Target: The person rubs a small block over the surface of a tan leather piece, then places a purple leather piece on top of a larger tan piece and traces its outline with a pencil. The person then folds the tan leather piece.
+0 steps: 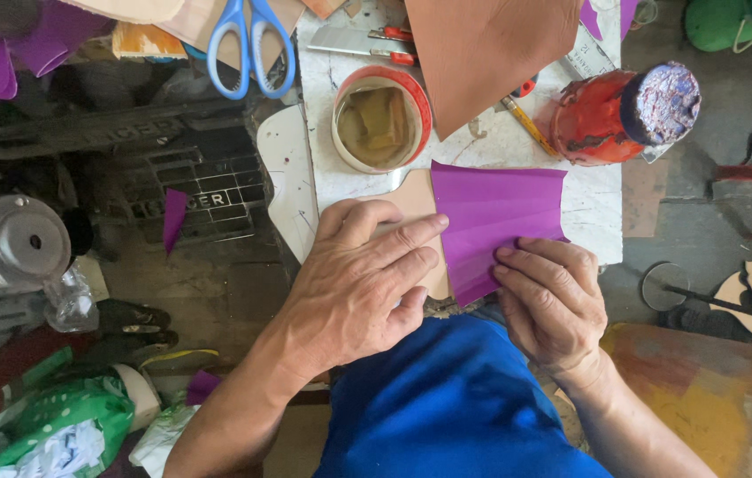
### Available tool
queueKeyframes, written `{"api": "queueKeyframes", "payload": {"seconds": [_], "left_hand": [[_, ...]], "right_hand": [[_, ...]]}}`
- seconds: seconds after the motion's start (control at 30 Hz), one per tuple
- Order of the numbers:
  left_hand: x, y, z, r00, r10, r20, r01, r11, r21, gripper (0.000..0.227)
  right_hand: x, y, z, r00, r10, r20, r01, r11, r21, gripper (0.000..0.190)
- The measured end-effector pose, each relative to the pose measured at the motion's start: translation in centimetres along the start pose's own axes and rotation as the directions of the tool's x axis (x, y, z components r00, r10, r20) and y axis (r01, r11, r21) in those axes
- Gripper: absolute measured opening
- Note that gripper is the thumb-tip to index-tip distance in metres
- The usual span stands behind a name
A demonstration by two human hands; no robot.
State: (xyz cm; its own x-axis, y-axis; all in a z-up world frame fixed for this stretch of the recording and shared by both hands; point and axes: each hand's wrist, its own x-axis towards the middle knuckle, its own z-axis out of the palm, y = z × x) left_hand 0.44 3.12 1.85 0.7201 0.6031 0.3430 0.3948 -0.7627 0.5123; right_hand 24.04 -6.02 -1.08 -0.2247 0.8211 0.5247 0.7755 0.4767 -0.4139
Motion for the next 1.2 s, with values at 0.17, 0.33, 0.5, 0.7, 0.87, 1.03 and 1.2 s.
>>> {"api": "queueKeyframes", "payload": {"seconds": [0.17,0.33,0.5,0.7,0.87,1.03,1.2], "left_hand": [[-0.1,0.1,0.0,1.0,0.001,-0.018,-0.001,1.0,0.018,0.029],[0.0,0.3,0.0,1.0,0.015,-0.025,-0.015,0.999,0.029,0.03],[0.1,0.5,0.0,1.0,-0.007,-0.001,0.007,0.999,0.041,0.032],[0.2,0.7,0.0,1.0,-0.001,0.016,0.0,0.999,0.052,0.031],[0.5,1.2,0.0,1.0,0.005,0.024,-0.007,0.997,0.073,0.027],[0.4,1.3,0.0,0.999,-0.003,0.032,0.0,0.996,0.084,0.021],[0.3,1.2,0.2,1.0,0.006,0.012,-0.007,0.998,0.067,0.02]], "right_hand": [[0.4,-0.3,0.1,1.0,-0.018,-0.017,0.018,1.0,-0.015,0.009],[-0.4,-0.5,0.4,0.998,-0.022,-0.054,0.02,0.999,-0.036,0.008],[-2.1,-0.2,1.1,0.988,0.053,-0.148,-0.063,0.996,-0.059,0.01],[-2.6,-0.1,1.6,0.978,0.034,-0.205,-0.037,0.999,-0.01,0.008],[-3.0,0.4,2.0,0.962,0.014,-0.271,-0.012,1.0,0.007,0.009],[-3.7,0.3,2.1,0.954,0.047,-0.297,-0.046,0.999,0.01,0.009],[-4.2,0.5,2.4,0.95,0.058,-0.307,-0.061,0.998,-0.001,0.007]]}}
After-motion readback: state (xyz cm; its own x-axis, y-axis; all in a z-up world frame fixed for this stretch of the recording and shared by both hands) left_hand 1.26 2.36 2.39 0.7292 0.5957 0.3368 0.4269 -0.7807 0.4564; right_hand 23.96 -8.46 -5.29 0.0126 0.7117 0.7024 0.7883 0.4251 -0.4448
